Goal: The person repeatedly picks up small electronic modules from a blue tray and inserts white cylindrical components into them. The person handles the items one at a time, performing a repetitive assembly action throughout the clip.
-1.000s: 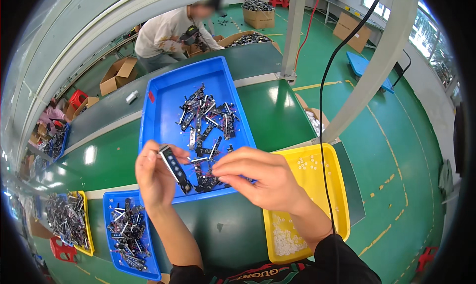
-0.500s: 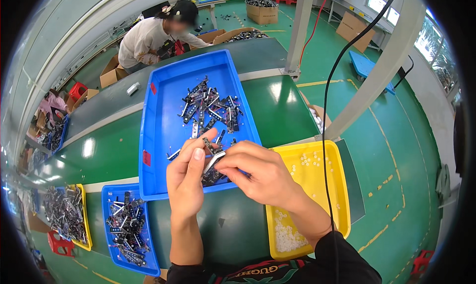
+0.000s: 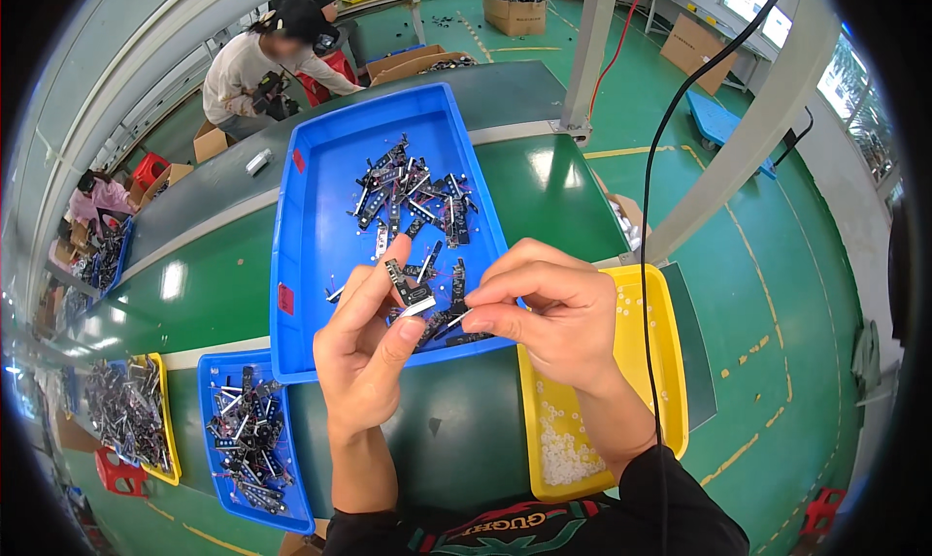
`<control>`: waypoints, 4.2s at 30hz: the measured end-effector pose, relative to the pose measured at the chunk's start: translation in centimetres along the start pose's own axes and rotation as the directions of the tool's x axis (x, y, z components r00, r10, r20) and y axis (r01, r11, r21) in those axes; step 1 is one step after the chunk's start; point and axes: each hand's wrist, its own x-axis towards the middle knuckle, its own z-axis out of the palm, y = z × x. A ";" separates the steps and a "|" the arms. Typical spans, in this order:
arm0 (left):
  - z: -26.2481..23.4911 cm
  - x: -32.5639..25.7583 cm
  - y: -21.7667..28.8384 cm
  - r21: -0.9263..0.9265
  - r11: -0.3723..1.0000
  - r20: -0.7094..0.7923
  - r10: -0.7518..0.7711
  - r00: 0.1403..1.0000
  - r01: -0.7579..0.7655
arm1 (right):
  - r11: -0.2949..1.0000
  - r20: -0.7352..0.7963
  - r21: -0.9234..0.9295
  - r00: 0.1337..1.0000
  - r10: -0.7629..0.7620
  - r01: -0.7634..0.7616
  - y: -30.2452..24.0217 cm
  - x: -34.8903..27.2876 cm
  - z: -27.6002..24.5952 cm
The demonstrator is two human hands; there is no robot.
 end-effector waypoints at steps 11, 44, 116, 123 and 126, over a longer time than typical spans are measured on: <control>0.2 0.0 0.3 -0.125 0.987 0.009 -0.101 0.995 0.102 | 0.999 -0.027 0.034 1.000 0.014 -0.013 -0.7 0.1 0.3; 1.8 -0.3 1.7 -0.557 0.823 -0.163 -0.240 0.957 0.111 | 0.931 0.094 0.341 0.990 0.103 -0.129 -0.3 -0.5 1.4; -10.0 -2.9 0.2 0.990 0.107 -0.075 -0.140 0.987 0.090 | 0.532 0.626 -0.753 0.669 0.401 0.386 0.0 -20.0 -7.6; -10.3 -0.7 -9.3 0.999 0.040 0.013 -0.495 0.869 0.008 | 0.659 0.703 -0.640 0.647 0.294 0.396 0.2 -20.2 -8.0; -9.0 -0.4 -9.1 0.995 0.056 -0.033 -0.596 0.802 0.082 | 0.598 0.681 -0.677 0.675 0.286 0.430 0.4 -20.6 -8.0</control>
